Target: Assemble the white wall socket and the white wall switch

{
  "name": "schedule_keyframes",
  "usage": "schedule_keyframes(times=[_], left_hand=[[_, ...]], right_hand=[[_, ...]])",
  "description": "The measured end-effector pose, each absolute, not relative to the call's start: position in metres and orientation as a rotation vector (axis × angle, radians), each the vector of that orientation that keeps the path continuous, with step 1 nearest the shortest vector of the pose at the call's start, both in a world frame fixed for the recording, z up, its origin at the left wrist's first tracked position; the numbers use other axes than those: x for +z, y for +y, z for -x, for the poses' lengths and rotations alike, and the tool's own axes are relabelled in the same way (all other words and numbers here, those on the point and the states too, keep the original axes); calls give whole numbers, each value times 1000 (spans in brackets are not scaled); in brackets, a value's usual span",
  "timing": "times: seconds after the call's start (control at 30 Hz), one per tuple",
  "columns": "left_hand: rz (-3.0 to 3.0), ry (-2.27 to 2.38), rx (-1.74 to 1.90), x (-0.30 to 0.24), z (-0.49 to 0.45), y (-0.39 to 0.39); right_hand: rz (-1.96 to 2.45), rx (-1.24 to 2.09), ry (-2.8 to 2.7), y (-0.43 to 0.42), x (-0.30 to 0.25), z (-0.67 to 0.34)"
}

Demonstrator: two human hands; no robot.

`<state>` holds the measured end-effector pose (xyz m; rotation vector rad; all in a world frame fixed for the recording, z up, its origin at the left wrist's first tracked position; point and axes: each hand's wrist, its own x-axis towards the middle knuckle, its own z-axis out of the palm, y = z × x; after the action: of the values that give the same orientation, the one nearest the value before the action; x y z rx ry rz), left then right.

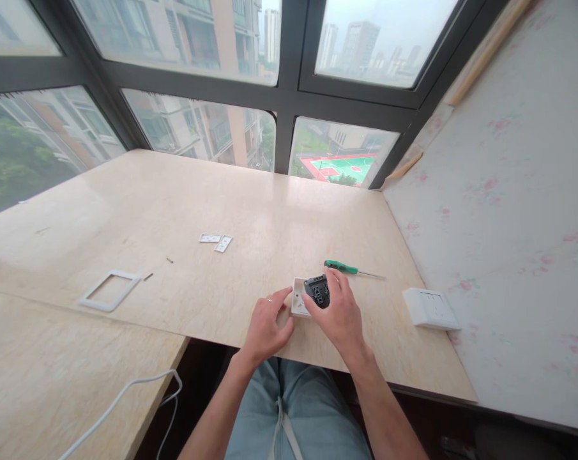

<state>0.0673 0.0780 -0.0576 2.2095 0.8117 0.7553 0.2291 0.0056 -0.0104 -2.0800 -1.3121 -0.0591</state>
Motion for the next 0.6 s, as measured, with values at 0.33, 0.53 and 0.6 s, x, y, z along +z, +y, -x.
schedule_keyframes(times=[0.33,0.53,0.6], left_hand=[[-2313,707,849,-50,-80,82],[-2393,521,834,-26,-95,89],[-2399,508,841,-20,-100,89]], right_hand=[[2022,-39,-1226,4,-12,-227],[1857,38,-1154,4,-9,-225],[1824,100,-1112,4,-8,-228]])
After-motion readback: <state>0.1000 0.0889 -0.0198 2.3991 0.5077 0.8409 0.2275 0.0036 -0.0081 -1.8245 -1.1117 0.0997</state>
